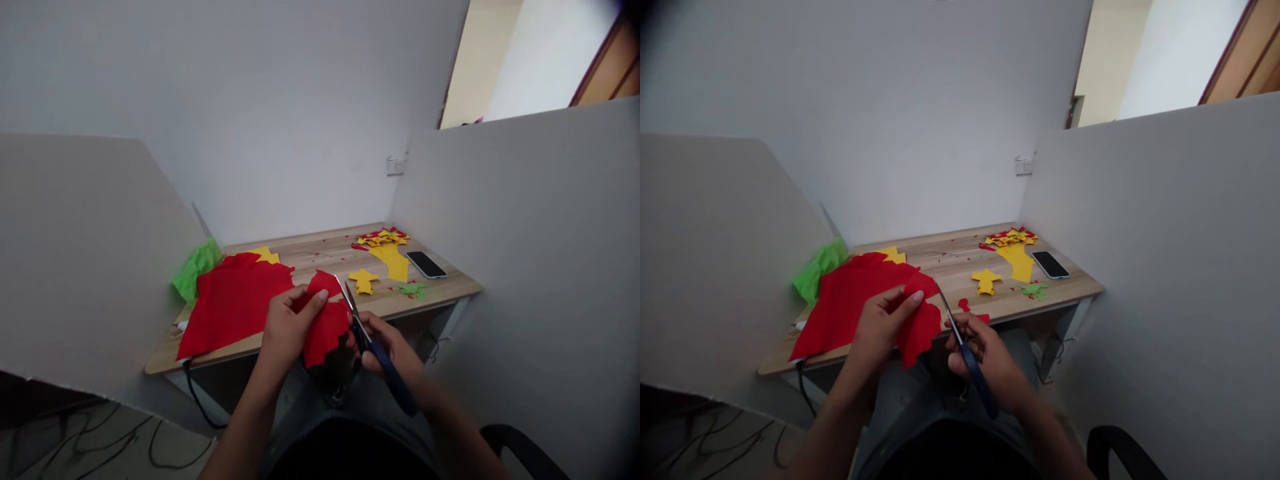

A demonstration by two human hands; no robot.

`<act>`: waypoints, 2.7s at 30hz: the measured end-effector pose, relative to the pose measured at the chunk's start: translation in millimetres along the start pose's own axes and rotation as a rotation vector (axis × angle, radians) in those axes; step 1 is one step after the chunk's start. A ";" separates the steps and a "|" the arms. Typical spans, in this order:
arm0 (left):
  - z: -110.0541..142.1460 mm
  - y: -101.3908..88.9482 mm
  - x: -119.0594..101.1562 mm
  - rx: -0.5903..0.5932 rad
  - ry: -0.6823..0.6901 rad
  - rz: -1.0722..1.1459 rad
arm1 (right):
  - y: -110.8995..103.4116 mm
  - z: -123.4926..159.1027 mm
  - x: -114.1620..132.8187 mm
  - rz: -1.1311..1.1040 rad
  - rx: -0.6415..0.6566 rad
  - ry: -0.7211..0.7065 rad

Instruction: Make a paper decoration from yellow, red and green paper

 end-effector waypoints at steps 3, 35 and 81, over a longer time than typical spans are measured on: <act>5.6 -2.3 -7.9 -0.018 0.030 -0.023 | 10.1 4.5 1.9 0.011 0.005 0.007; 5.8 -0.7 -4.5 0.081 0.003 -0.115 | 23.4 4.1 -3.7 -0.075 0.058 0.023; 5.5 -7.3 3.0 0.126 0.019 -0.285 | 6.1 0.4 -24.5 -0.067 -0.056 0.121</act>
Point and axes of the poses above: each hand's wrist, its own z-axis away from the middle knuckle, its own y-axis out of the palm, x = y × z, the point moved 10 cm from there along -z, towards the middle knuckle, and after that the axes turned 7 degrees about -z, right-handed, at the moved point
